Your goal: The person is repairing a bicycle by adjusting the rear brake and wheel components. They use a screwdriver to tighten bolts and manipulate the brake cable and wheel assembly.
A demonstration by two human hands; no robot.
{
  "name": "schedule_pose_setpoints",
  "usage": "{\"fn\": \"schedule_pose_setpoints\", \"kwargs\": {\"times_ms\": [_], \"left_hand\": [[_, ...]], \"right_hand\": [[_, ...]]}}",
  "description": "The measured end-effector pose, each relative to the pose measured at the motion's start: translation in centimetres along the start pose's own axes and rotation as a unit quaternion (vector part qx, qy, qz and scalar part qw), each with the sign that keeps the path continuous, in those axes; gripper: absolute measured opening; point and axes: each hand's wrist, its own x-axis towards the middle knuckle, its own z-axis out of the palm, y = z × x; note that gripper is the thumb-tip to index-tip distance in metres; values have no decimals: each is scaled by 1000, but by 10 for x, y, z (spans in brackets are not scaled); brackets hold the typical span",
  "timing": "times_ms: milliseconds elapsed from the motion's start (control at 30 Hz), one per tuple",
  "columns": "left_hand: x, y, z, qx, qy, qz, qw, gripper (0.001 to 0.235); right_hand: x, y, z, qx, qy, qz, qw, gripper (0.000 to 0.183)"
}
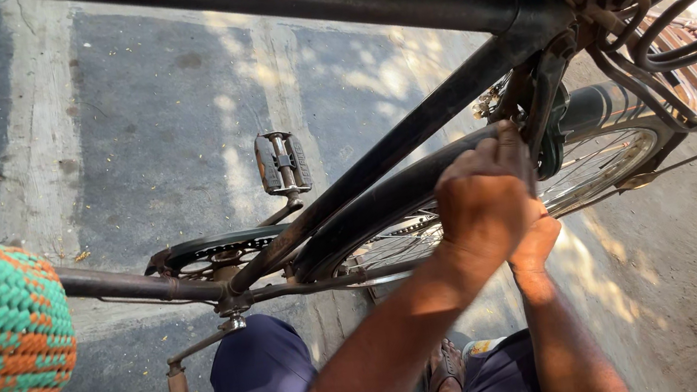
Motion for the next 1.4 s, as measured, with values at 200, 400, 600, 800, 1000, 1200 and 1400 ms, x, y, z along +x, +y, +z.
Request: {"fn": "schedule_pose_setpoints", "kwargs": {"times_ms": [200, 400, 600, 800, 1000, 1200, 1400], "left_hand": [[6, -10, -6, -71, -34, -16, 997, 25], [22, -38, -19, -74, -56, 83, 992, 24], [25, -68, -9, -122, -138, 133, 974, 38], [44, -93, -12, -264, -177, 134, 939, 41], [46, -95, -13, -209, -112, 95, 967, 30], [23, -75, -11, -96, -80, 77, 989, 30], [6, -33, -17, -32, -80, 20, 996, 38]], "right_hand": [[-3, 6, 4, 79, 4, 76, 994, 19], [0, -28, -1, 129, -14, 69, 989, 26], [2, -40, -2, 125, -22, 80, 989, 28], [2, -45, -5, 52, -16, 96, 994, 26], [4, -31, -3, -11, -8, 21, 1000, 42], [2, -36, -1, 53, 2, 47, 998, 37], [-3, -12, 0, 95, -9, 108, 990, 30]]}}
